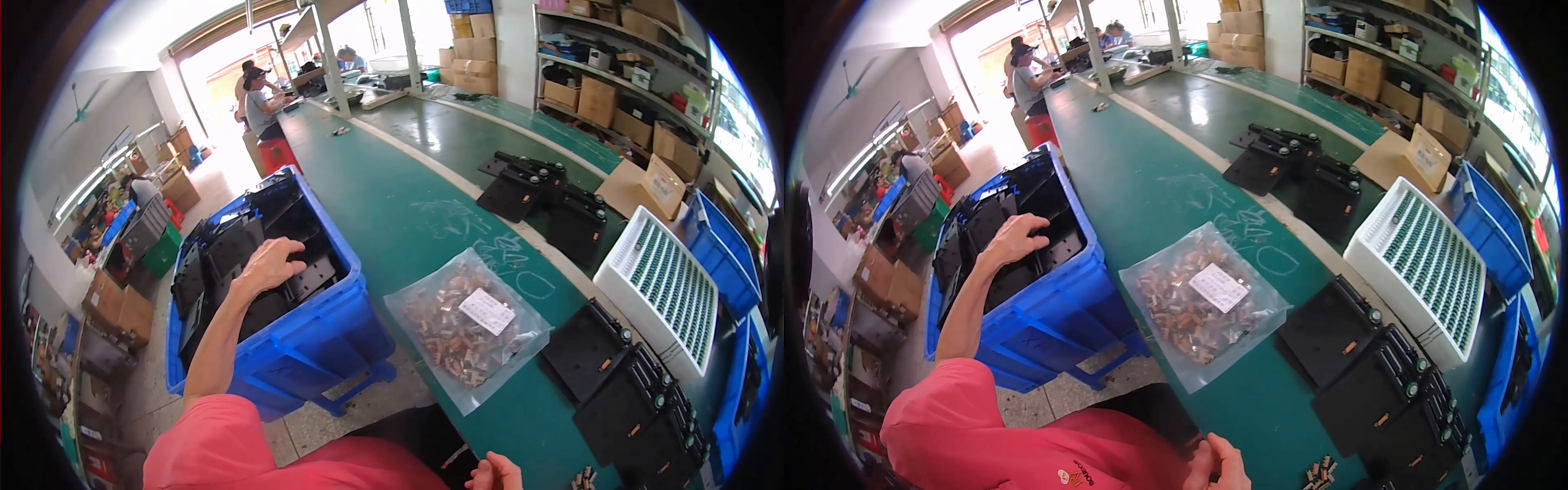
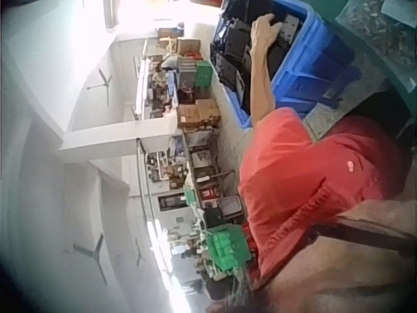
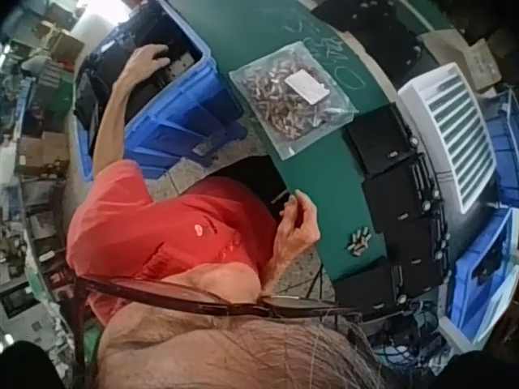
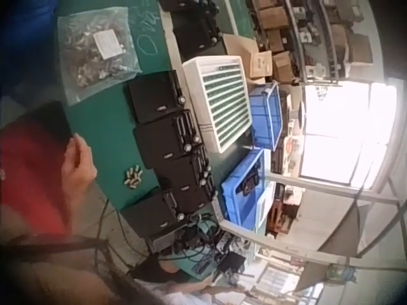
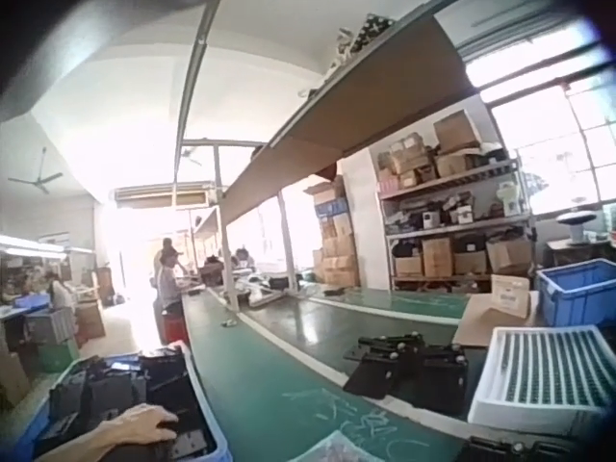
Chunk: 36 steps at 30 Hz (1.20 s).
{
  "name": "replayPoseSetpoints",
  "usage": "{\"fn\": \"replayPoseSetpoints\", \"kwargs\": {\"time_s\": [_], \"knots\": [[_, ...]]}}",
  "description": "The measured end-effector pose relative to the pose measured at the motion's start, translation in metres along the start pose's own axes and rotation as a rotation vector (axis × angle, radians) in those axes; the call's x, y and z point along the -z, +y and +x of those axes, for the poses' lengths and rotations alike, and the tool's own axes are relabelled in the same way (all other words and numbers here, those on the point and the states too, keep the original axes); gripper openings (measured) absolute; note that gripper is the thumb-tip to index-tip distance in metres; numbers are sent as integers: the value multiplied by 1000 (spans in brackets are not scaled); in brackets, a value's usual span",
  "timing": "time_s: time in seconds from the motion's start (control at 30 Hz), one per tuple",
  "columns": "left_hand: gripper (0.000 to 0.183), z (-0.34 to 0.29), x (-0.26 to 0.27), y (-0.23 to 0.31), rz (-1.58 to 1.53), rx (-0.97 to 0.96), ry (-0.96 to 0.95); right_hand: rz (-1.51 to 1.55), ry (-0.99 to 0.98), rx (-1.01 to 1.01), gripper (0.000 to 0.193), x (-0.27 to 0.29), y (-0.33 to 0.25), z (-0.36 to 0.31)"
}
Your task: The person assembles small components by hand, inserting green caps and copper connectors into plastic housing on a factory production line.
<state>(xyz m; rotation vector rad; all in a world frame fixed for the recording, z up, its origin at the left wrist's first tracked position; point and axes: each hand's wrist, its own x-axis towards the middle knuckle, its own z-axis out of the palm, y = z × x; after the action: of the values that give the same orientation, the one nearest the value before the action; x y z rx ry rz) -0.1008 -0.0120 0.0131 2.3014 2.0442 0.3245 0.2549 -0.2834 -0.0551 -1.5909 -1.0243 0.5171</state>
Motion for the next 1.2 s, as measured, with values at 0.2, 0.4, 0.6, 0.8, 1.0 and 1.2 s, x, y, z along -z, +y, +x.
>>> {"fn": "replayPoseSetpoints", "kwargs": {"time_s": [0.2,0.4,0.6,0.8,1.0,1.2], "knots": [[45,-6,-47,-51,15,-31,-334,-30,23,-13,12,1,-1,4],[33,-4,-55,-22,142,42,-330,-178,117,169,9,-8,12,12],[33,-8,-51,-3,6,41,-247,-46,71,80,11,-8,14,11],[51,-12,-33,-36,200,76,-118,-125,111,138,9,-3,7,4],[55,-10,-3,-111,314,313,389,-127,83,97,12,-1,6,1],[52,-34,-9,-161,317,756,143,-133,34,74,13,-2,2,8]]}}
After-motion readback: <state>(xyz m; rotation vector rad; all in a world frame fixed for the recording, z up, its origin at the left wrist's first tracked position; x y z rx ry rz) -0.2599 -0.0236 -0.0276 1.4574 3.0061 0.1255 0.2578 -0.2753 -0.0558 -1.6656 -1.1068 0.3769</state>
